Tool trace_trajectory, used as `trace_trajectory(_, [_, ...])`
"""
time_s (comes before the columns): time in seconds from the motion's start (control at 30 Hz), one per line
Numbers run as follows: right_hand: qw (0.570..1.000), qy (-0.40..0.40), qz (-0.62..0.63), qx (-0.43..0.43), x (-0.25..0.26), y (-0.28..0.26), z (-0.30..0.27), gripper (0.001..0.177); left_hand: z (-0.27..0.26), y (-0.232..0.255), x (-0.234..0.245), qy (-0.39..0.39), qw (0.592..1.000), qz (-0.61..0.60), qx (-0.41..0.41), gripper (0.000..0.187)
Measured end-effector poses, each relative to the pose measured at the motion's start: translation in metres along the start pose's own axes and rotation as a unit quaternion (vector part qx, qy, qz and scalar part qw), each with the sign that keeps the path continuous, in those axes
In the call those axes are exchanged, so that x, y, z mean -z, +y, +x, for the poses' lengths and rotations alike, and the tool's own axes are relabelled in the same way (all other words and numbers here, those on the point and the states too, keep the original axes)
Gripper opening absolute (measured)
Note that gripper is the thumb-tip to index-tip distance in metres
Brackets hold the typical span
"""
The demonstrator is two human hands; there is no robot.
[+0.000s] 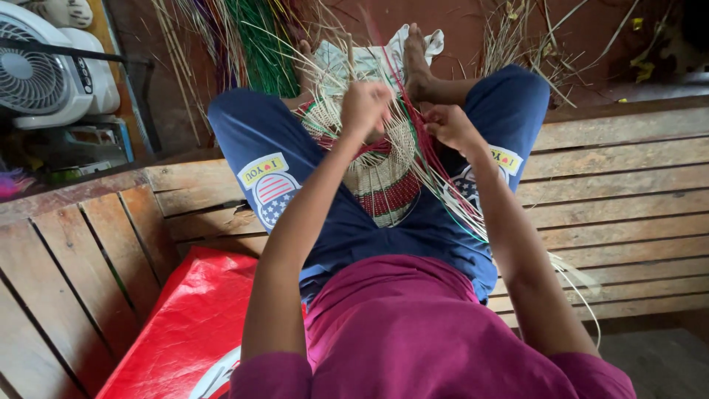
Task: Weave dried plant fibers into a circular pattern
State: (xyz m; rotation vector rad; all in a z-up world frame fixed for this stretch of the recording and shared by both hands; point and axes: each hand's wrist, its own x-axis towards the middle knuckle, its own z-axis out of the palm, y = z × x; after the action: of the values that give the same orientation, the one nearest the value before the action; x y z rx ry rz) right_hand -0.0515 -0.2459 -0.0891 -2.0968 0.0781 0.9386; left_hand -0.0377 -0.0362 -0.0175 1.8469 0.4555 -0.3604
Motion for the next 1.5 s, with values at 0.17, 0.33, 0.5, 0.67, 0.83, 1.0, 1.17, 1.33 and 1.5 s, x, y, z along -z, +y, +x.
trace_trajectory(0.17, [0.999,-0.004,0.033,0.000,0.003,-0.006,-0.004,0.011,0.001,-0.051,-0.047,-0.161,0.971,-0.107,0.138,0.028])
trace_trajectory(0.33, [0.997,-0.004,0.070,-0.018,-0.013,0.026,0.014,0.011,0.007,-0.073,-0.069,-0.144,0.977,-0.089,0.128,0.015])
trace_trajectory(0.5, [0.991,0.006,0.130,-0.037,-0.012,0.013,0.010,0.011,0.001,-0.064,-0.060,-0.139,0.975,-0.113,0.133,0.016])
trace_trajectory(0.67, [0.993,0.017,0.115,-0.035,-0.015,0.030,0.020,0.013,-0.003,-0.048,-0.050,-0.166,0.965,-0.143,0.146,0.028])
trace_trajectory(0.83, [0.989,0.020,0.140,-0.036,-0.021,0.040,0.032,0.013,0.002,-0.059,-0.064,-0.117,0.980,-0.113,0.116,0.016])
trace_trajectory(1.0, [0.989,0.014,0.142,-0.036,-0.021,0.034,0.028,0.014,0.000,-0.059,-0.061,-0.110,0.982,-0.111,0.106,0.013])
trace_trajectory(1.17, [0.991,0.009,0.125,-0.057,-0.022,0.041,0.036,0.010,0.001,-0.060,-0.060,-0.098,0.979,-0.129,0.124,0.015])
trace_trajectory(1.33, [0.986,-0.004,0.150,-0.068,-0.013,0.023,0.025,0.010,0.000,-0.060,-0.052,-0.141,0.976,-0.111,0.123,0.015])
trace_trajectory(1.5, [0.984,-0.013,0.165,-0.069,-0.012,0.031,0.027,0.013,-0.005,-0.058,-0.049,-0.139,0.973,-0.130,0.127,0.013])
